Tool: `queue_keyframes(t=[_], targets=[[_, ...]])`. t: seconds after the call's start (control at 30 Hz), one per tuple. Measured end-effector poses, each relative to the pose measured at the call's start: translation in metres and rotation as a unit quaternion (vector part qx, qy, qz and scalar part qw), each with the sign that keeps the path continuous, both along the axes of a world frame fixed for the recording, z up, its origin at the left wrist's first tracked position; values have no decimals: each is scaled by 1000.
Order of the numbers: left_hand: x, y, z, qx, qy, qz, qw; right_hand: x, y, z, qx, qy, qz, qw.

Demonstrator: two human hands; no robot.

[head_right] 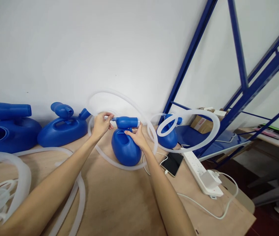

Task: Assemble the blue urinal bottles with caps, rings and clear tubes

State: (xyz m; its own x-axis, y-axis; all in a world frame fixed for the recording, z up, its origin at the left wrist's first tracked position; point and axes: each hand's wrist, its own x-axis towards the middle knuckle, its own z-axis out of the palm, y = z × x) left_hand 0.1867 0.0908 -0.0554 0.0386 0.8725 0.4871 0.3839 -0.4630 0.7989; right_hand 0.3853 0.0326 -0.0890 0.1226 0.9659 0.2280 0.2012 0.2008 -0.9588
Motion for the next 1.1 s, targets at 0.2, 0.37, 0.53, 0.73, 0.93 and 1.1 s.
queue_keyframes(t=[0.2,0.37,0.53,0.73,0.93,1.1], targets=[[-16,2,7,70,120,32,990,1,-1,0,10,2,0,1000],[-29,-5,27,92,242,12,966,0,-2,0,7,12,0,1000],[-6,-22,31,146,335,10,931,0,-3,0,4,53,50,997],[-5,-11,16,154,404,-55,900,-3,-8,7,0,57,55,997],[-25,4,14,145,395,-101,901,-4,-8,9,-28,39,18,999],[-28,2,9,120,394,-54,910,-3,-5,6,-34,19,-14,999]])
